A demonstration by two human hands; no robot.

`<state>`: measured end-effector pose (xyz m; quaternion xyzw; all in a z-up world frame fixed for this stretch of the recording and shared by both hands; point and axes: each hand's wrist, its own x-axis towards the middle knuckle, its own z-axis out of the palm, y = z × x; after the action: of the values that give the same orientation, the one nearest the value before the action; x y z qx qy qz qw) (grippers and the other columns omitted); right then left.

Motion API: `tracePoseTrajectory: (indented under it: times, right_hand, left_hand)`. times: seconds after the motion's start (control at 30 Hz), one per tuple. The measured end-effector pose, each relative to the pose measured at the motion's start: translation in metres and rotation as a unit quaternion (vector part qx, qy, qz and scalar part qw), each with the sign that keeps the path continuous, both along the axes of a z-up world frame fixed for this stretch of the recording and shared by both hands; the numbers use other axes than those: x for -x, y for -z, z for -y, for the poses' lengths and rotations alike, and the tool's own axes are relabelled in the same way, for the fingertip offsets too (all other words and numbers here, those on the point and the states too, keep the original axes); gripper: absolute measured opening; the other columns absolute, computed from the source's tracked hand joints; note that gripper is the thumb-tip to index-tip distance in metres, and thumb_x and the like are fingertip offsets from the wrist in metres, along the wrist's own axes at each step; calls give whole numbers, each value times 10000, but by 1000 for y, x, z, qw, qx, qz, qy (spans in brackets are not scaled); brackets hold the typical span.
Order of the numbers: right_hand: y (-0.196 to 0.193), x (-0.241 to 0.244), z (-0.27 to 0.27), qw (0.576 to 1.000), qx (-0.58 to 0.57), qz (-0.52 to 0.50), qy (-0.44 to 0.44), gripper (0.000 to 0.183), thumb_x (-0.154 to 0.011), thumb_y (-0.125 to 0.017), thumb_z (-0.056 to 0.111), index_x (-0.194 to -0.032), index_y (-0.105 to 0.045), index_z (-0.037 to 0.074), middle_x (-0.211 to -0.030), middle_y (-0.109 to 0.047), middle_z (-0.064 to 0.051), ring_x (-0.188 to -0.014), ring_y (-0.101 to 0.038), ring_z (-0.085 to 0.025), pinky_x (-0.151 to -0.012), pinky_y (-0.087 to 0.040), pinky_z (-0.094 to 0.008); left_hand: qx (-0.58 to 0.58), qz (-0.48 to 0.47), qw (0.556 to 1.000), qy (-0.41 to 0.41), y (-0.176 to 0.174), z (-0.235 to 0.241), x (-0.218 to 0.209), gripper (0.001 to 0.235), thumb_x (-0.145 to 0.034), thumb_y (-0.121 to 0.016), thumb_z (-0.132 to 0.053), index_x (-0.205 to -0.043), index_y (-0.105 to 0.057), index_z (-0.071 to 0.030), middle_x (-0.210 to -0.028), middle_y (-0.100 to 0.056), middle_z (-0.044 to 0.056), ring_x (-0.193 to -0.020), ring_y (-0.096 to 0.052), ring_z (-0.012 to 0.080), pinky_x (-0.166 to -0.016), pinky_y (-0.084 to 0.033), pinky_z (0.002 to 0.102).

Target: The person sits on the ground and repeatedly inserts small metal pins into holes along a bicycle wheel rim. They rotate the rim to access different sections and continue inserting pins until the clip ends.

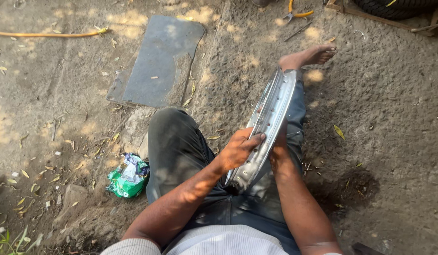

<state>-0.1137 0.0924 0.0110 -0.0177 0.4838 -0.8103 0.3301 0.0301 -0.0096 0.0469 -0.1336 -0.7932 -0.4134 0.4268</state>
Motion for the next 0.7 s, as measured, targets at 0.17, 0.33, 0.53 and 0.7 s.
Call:
tracePoseTrajectory:
  times: [0.17, 0.33, 0.53, 0.7]
  right_hand:
    - [-10, -21, -20, 955, -79, -265, 110, 105, -1001, -671, 146, -1011, -622, 53, -861, -640, -32, -711, -637, -91, -577, -537, -221]
    - [-35, -61, -52, 985, 47, -129, 108, 112, -985, -711, 91, -1034, -617, 51, -925, -677, -45, -787, -679, -103, -717, -594, -243]
    - [-29, -99, -61, 984, 57, -133, 104, 99, -1012, -706, 36, -1055, -617, 30, -979, -691, -59, -882, -676, -97, -811, -591, -233]
    - [-50, -78, -54, 992, 94, -38, 70, 68, -1003, -629, 18, -1063, -617, 49, -949, -694, -44, -820, -706, -107, -710, -589, -220]
  left_hand:
    - [-262, 337, 897, 112, -13, -5, 2, 370, -1080, -530, -322, -1129, -708, -2, -880, -638, 127, -778, -597, 189, -687, -485, 333]
    - [-348, 379, 850, 110, -32, 1, 4, 377, -1062, -575, -328, -982, -688, 22, -773, -616, 77, -732, -559, 137, -668, -477, 329]
    - [-388, 320, 845, 182, -31, -1, 8, 308, -1075, -553, -271, -1018, -676, 6, -814, -665, 42, -757, -602, 95, -666, -499, 280]
    - [-455, 340, 792, 222, -37, 1, 9, 333, -1093, -542, -276, -1021, -676, 20, -855, -673, 24, -809, -603, 81, -688, -499, 260]
